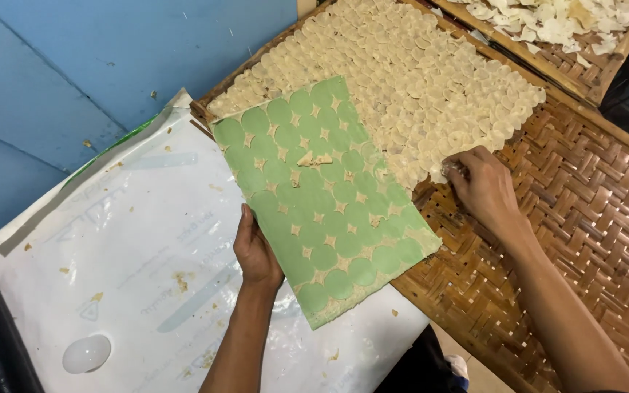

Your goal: Preparing crackers by removing formed dough from a stencil and rolling new dough over it.

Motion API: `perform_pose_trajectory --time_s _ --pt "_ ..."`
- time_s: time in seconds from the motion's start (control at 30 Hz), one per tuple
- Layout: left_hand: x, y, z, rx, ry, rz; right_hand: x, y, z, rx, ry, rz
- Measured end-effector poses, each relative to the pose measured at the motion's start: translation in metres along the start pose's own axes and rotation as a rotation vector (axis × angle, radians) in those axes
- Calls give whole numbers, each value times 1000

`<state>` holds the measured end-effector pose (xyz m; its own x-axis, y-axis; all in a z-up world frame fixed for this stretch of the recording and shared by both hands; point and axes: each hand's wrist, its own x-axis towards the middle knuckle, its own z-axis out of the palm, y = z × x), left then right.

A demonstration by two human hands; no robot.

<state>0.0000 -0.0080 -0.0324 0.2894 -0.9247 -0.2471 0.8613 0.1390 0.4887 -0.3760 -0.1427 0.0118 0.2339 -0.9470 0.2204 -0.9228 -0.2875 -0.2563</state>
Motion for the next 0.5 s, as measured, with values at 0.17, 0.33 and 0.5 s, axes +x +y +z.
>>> perform_pose_trajectory --time_s 0.17,0.33,0.5 --pt "0 0 2 3 -7 4 -3 -10 3 -56 2 -49" --pt "0 1 -1 6 -20 -14 -12 -43 -19 -124 -3 -76" --pt "-1 1 2 -21 -25 -14 -12 -42 -16 -142 63 -96"
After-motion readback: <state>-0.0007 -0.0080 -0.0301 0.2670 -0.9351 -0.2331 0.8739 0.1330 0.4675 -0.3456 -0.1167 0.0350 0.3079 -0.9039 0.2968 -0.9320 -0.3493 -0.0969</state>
